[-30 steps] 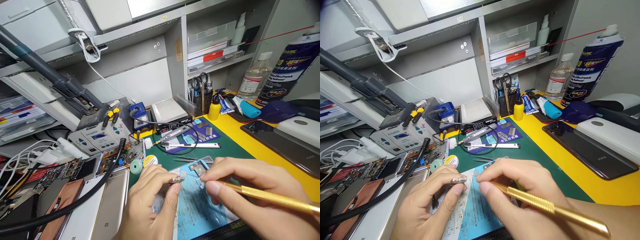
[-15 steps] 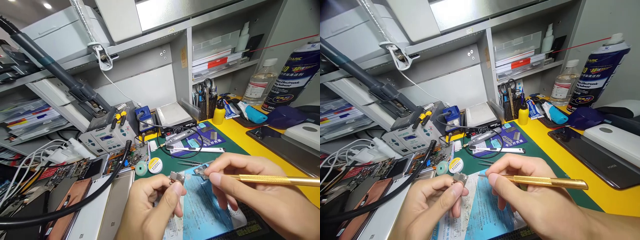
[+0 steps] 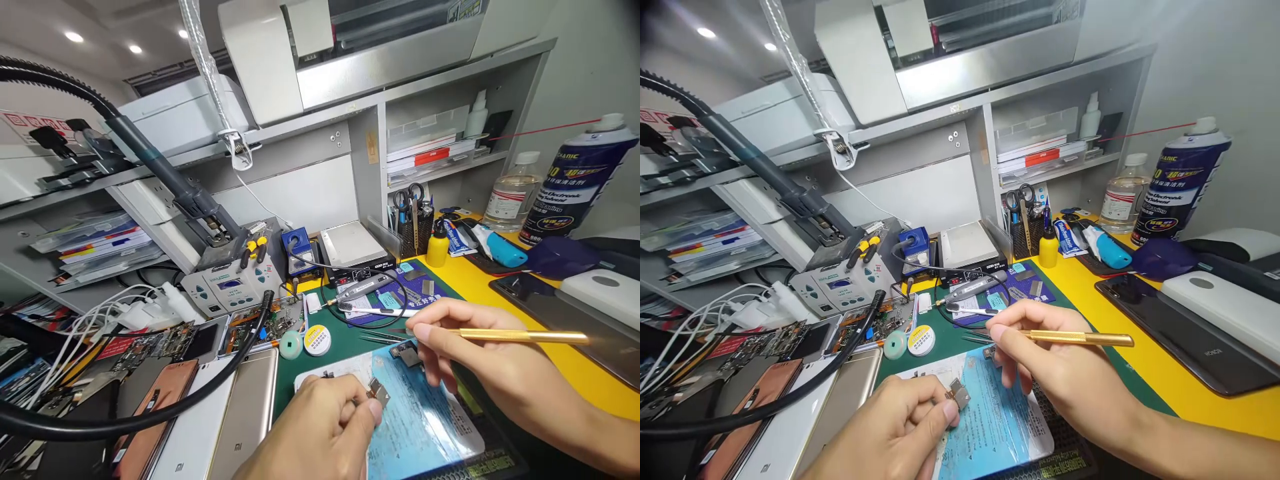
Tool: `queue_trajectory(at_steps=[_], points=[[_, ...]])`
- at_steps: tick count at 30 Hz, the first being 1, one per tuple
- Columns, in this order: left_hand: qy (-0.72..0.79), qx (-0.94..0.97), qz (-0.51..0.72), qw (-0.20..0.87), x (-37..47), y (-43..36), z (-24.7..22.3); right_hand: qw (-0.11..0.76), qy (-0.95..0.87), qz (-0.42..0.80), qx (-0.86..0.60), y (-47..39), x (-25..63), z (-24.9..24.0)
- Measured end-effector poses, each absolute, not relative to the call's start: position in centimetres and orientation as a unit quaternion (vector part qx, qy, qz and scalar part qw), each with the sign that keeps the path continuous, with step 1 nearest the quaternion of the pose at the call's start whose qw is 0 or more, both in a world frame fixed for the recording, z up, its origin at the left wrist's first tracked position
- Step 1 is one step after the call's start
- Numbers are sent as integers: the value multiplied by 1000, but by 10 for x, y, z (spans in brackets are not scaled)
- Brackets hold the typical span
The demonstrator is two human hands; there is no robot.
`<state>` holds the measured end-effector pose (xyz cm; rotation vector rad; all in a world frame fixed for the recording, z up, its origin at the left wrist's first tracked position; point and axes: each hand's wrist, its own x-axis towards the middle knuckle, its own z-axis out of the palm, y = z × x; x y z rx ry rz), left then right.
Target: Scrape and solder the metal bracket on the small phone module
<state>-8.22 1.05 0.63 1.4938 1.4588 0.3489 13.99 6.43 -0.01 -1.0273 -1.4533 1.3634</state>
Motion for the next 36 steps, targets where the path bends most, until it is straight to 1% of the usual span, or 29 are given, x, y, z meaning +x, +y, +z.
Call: queue_trajectory(at_steps=[6, 10, 21, 26, 30, 36], points=[[609, 636, 143, 451, -81, 13, 12, 480, -562, 537, -407, 75, 139, -1], [614, 647, 136, 431, -83, 12, 14, 495, -554, 532, -405, 79, 136, 1], [643, 646, 200, 358, -97, 17, 28, 508, -550, 524, -405, 85, 134, 0], [641, 679, 222, 280, -124, 18, 36, 511, -553, 520, -403, 85, 136, -3], [624, 730, 181, 212, -136, 15, 42, 509, -558, 516, -402, 87, 137, -5], [593, 778, 90, 190, -140, 7, 37, 520, -562, 498, -408, 96, 138, -9]])
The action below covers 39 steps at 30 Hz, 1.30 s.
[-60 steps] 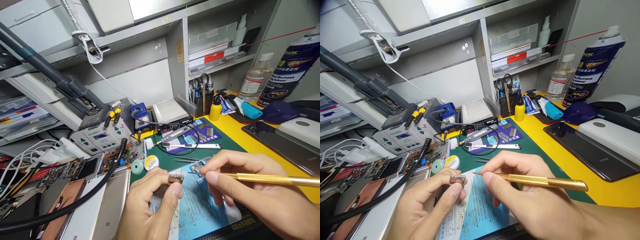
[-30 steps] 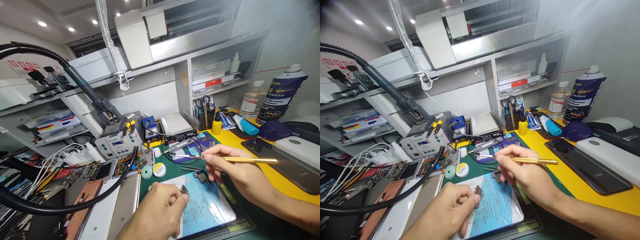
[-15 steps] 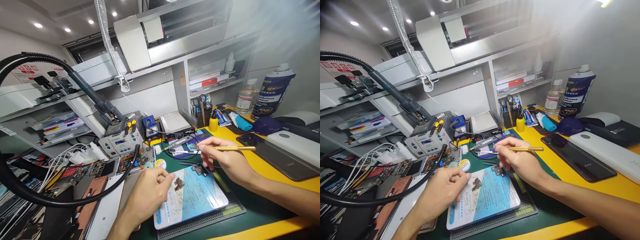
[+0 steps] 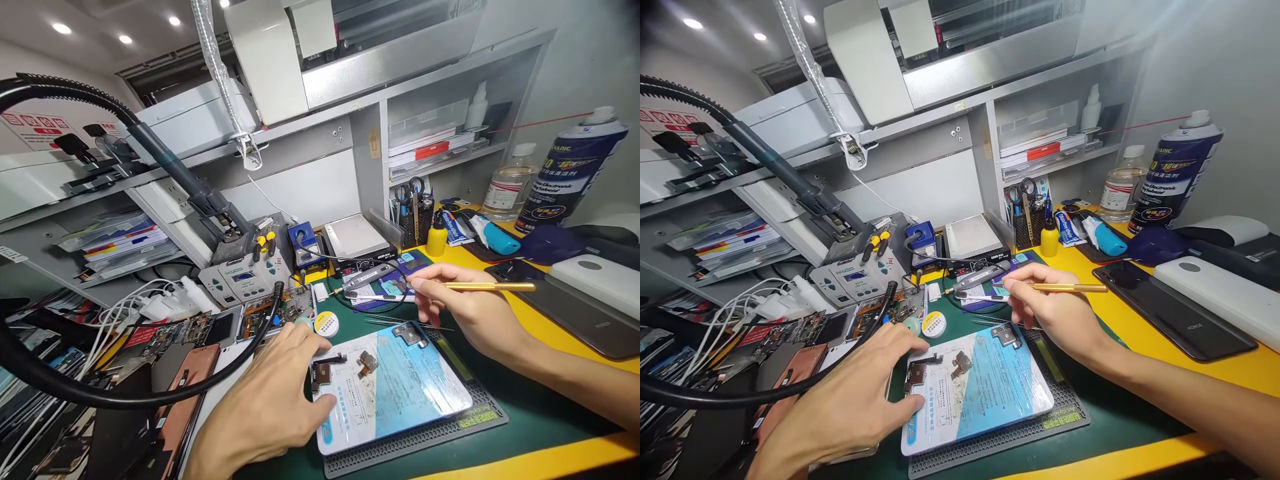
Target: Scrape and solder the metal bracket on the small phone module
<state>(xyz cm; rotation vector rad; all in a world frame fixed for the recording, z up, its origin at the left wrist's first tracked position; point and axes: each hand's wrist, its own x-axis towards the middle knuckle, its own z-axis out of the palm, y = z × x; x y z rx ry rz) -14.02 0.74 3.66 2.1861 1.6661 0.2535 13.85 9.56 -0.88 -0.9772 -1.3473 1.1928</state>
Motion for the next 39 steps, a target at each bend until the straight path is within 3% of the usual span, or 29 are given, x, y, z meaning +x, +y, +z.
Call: queue_trajectory(at_steps=[12, 19, 24, 31, 39], points=[[615, 773, 76, 137, -143, 12, 25, 553, -558, 458, -416, 103, 138, -4], [603, 784, 105, 108, -138, 12, 28, 569, -578, 354, -466, 114, 147, 7], [549, 817, 149, 93, -115, 13, 20, 482, -643, 300, -514, 140, 169, 3], [496, 844, 189, 81, -96, 14, -4, 342, -689, 376, -517, 161, 182, -7], [482, 847, 206, 88, -95, 11, -1, 321, -616, 506, -511, 163, 168, -8]])
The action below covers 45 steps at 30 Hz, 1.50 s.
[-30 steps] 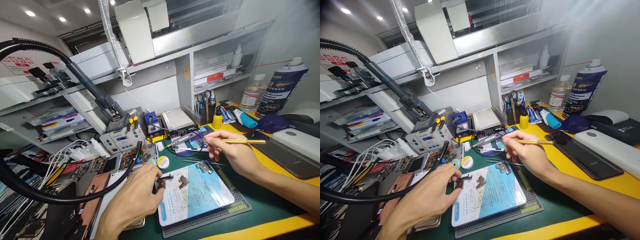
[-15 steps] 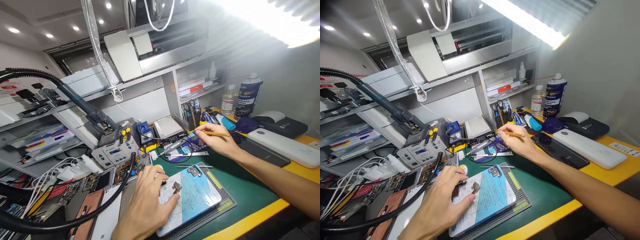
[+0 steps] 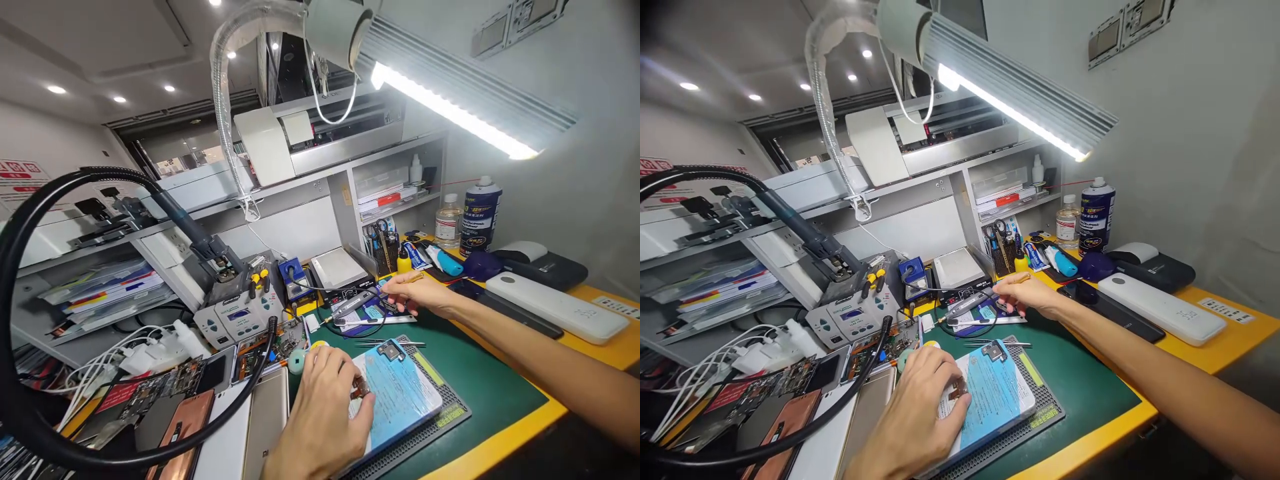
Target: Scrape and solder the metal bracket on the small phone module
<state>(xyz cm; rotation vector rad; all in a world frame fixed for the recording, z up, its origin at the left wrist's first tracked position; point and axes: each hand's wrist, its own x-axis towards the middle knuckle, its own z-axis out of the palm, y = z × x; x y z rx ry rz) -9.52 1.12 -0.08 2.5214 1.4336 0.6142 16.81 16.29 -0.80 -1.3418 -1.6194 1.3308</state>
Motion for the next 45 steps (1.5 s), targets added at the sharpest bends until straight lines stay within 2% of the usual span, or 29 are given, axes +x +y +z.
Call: queue_trajectory(at_steps=[13, 24, 29, 35, 45], points=[[492, 840, 200, 109, -94, 13, -1, 363, -541, 619, -438, 180, 170, -21], [489, 841, 202, 112, -94, 14, -4, 345, -541, 625, -445, 185, 165, -30], [490, 840, 203, 115, -95, 14, -4, 327, -566, 582, -483, 182, 154, -34], [493, 838, 202, 118, -95, 15, -3, 335, -627, 458, -534, 188, 158, -35], [491, 841, 199, 107, -94, 13, -2, 269, -772, 296, -493, 179, 166, -36]])
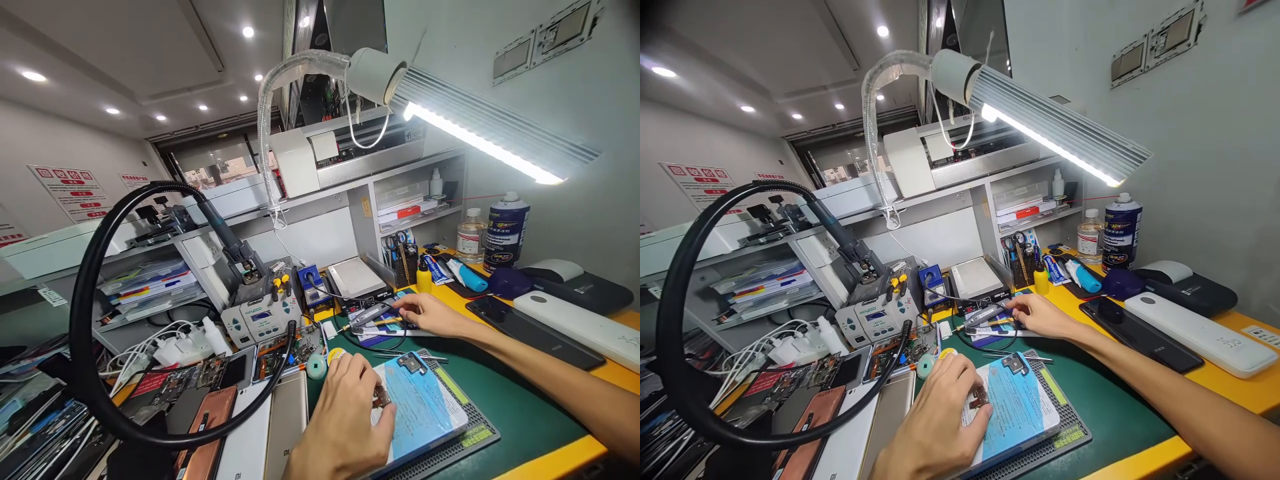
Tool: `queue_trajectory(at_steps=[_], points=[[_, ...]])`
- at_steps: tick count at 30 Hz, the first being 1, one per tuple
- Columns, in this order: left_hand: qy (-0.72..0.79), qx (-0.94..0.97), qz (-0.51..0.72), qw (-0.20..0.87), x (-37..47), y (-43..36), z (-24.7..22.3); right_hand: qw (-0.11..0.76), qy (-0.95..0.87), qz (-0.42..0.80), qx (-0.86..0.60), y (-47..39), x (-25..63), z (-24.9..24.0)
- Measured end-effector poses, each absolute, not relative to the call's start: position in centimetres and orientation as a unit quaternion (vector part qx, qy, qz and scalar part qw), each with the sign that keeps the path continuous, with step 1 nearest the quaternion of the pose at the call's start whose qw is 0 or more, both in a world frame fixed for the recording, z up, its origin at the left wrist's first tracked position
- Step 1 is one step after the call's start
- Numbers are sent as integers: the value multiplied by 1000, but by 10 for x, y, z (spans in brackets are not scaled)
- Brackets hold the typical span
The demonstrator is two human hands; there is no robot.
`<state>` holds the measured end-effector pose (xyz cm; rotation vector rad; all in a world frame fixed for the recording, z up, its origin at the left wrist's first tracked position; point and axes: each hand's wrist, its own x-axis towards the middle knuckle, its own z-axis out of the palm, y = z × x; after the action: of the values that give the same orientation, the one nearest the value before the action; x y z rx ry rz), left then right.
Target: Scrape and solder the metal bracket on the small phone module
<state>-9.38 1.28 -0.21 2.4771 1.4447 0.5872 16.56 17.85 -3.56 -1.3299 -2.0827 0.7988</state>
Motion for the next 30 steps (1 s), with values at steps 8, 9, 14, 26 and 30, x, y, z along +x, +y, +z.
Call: queue_trajectory(at_steps=[8, 9, 14, 26, 30], points=[[472, 845, 239, 77, -97, 16, -9, 351, -780, 164, -490, 180, 174, -36], [468, 845, 249, 70, -97, 17, -8, 370, -778, 145, -487, 178, 173, -37], [430, 845, 315, 33, -103, 21, -4, 440, -783, 44, -438, 166, 164, -33], [405, 732, 536, -114, -120, 42, -19, 398, -825, 85, -392, 116, 127, 22], [417, 655, 611, -153, -135, 53, -26, 264, -855, 215, -392, 116, 73, 36]])
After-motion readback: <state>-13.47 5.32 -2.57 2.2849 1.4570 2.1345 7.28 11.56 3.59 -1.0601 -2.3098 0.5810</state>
